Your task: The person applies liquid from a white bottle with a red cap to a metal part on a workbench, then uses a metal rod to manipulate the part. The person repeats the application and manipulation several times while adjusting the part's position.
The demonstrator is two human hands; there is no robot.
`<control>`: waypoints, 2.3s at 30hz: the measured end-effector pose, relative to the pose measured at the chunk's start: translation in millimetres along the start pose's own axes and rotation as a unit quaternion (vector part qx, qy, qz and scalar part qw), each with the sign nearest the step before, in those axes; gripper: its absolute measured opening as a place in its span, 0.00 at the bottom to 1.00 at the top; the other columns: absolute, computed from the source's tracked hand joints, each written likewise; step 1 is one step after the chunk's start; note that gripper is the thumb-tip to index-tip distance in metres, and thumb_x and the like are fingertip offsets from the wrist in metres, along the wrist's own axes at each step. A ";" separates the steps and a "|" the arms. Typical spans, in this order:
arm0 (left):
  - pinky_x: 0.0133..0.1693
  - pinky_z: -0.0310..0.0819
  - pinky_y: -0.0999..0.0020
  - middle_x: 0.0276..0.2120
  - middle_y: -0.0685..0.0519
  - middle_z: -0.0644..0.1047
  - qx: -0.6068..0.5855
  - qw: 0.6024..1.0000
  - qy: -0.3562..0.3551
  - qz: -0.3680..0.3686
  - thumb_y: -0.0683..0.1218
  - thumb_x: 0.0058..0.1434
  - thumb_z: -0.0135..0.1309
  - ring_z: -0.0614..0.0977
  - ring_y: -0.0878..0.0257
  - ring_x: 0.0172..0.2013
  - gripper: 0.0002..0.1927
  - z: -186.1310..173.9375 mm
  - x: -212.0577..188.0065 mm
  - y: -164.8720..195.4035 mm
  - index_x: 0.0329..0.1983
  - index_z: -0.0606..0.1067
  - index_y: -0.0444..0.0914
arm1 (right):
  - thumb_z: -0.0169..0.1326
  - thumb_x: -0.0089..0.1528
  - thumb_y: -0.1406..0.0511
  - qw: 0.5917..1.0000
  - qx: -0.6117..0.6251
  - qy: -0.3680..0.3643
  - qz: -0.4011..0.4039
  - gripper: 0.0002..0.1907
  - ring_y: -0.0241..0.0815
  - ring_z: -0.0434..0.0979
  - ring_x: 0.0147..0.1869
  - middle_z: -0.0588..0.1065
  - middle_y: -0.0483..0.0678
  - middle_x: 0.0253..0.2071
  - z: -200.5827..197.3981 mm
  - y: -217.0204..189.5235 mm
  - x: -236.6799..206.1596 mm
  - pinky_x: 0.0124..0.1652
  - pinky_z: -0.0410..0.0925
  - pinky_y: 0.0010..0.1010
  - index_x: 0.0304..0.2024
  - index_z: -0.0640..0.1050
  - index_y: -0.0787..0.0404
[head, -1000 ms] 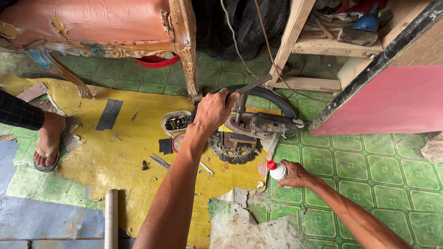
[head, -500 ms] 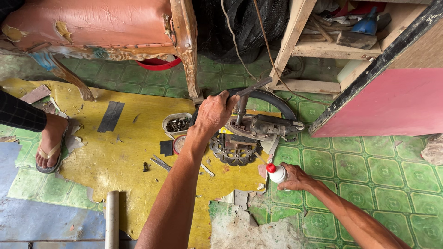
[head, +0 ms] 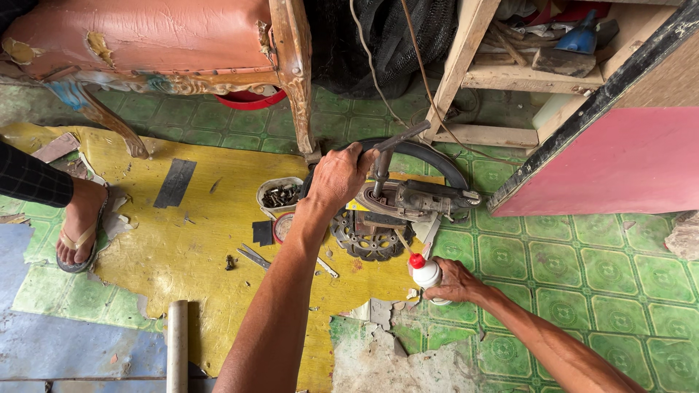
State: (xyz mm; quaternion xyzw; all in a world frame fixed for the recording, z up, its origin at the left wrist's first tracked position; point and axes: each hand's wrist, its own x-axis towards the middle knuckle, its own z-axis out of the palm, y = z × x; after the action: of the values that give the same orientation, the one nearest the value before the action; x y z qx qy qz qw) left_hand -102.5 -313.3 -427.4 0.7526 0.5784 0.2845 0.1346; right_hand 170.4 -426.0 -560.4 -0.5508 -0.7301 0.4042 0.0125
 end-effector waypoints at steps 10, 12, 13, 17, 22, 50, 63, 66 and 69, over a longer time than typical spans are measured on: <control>0.29 0.71 0.48 0.16 0.41 0.73 0.000 1.000 -0.003 -0.002 0.59 0.72 0.45 0.77 0.44 0.19 0.25 0.0 -0.1 -0.2 0.31 0.73 0.35 | 0.70 0.39 0.47 1.000 -0.007 0.000 -0.011 0.39 0.50 0.85 0.43 0.81 0.56 0.40 2.1 -2.7 -1.5 0.47 0.77 0.40 0.44 0.79 0.66; 0.29 0.71 0.48 0.16 0.41 0.73 0.001 1.000 -0.001 -0.002 0.59 0.72 0.45 0.77 0.44 0.19 0.25 0.1 -0.4 0.3 0.31 0.73 0.35 | 0.70 0.39 0.47 1.000 0.002 0.001 -0.006 0.39 0.50 0.85 0.42 0.81 0.56 0.38 1.9 -2.2 -2.1 0.46 0.77 0.40 0.43 0.79 0.67; 0.29 0.71 0.48 0.16 0.41 0.74 0.002 1.000 0.003 0.001 0.59 0.72 0.45 0.77 0.44 0.20 0.25 -0.3 -0.3 0.0 0.31 0.73 0.35 | 0.70 0.39 0.47 1.000 0.001 -0.001 -0.003 0.39 0.50 0.85 0.42 0.81 0.56 0.38 2.0 -2.6 -1.5 0.46 0.77 0.40 0.43 0.79 0.67; 0.29 0.71 0.48 0.16 0.41 0.74 0.002 1.000 -0.001 0.000 0.59 0.72 0.45 0.77 0.44 0.20 0.25 -0.4 -0.3 0.0 0.31 0.73 0.35 | 0.71 0.39 0.46 1.000 -0.001 0.015 -0.005 0.40 0.50 0.84 0.42 0.81 0.57 0.39 3.3 -4.5 2.4 0.46 0.76 0.40 0.43 0.78 0.67; 0.29 0.71 0.48 0.16 0.41 0.74 0.002 1.000 0.004 0.004 0.59 0.72 0.45 0.77 0.43 0.20 0.25 0.0 -0.7 -0.1 0.31 0.73 0.35 | 0.71 0.39 0.45 0.999 0.024 0.024 -0.005 0.39 0.49 0.83 0.42 0.82 0.55 0.39 4.2 -9.4 5.2 0.45 0.75 0.40 0.42 0.79 0.66; 0.28 0.71 0.49 0.15 0.42 0.73 0.006 1.000 0.000 0.000 0.60 0.72 0.45 0.76 0.46 0.18 0.25 0.5 -0.3 0.3 0.31 0.74 0.36 | 0.66 0.41 0.45 0.999 0.038 0.016 -0.009 0.35 0.48 0.83 0.38 0.81 0.54 0.34 6.9 -20.4 7.2 0.42 0.75 0.40 0.40 0.81 0.65; 0.28 0.71 0.48 0.15 0.42 0.73 0.004 1.000 0.002 0.006 0.59 0.72 0.45 0.76 0.45 0.19 0.25 1.6 -0.2 -1.2 0.31 0.73 0.35 | 0.67 0.41 0.47 0.996 0.088 0.005 -0.002 0.33 0.47 0.83 0.38 0.83 0.52 0.34 5.2 -24.9 7.8 0.41 0.74 0.39 0.40 0.82 0.63; 0.28 0.71 0.48 0.15 0.42 0.73 0.006 1.000 0.008 0.011 0.59 0.72 0.45 0.76 0.45 0.19 0.25 2.0 -0.4 -2.1 0.31 0.73 0.35 | 0.65 0.42 0.48 0.994 0.107 -0.001 -0.012 0.31 0.45 0.83 0.38 0.83 0.49 0.34 4.0 -28.9 7.2 0.40 0.74 0.38 0.40 0.83 0.61; 0.28 0.70 0.48 0.15 0.42 0.73 0.008 1.000 0.009 0.012 0.60 0.72 0.45 0.76 0.45 0.18 0.25 2.3 -0.4 -1.9 0.31 0.74 0.35 | 0.64 0.44 0.49 0.992 0.128 -0.007 -0.007 0.27 0.43 0.83 0.36 0.83 0.48 0.33 3.9 -30.8 7.9 0.40 0.74 0.37 0.38 0.84 0.60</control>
State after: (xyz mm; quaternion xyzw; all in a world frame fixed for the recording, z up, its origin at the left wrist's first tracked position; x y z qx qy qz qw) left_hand -102.7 -312.8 -430.3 0.7576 0.5730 0.2885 0.1203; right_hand 140.9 -423.8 -547.8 -0.5367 -0.6760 0.4984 0.0810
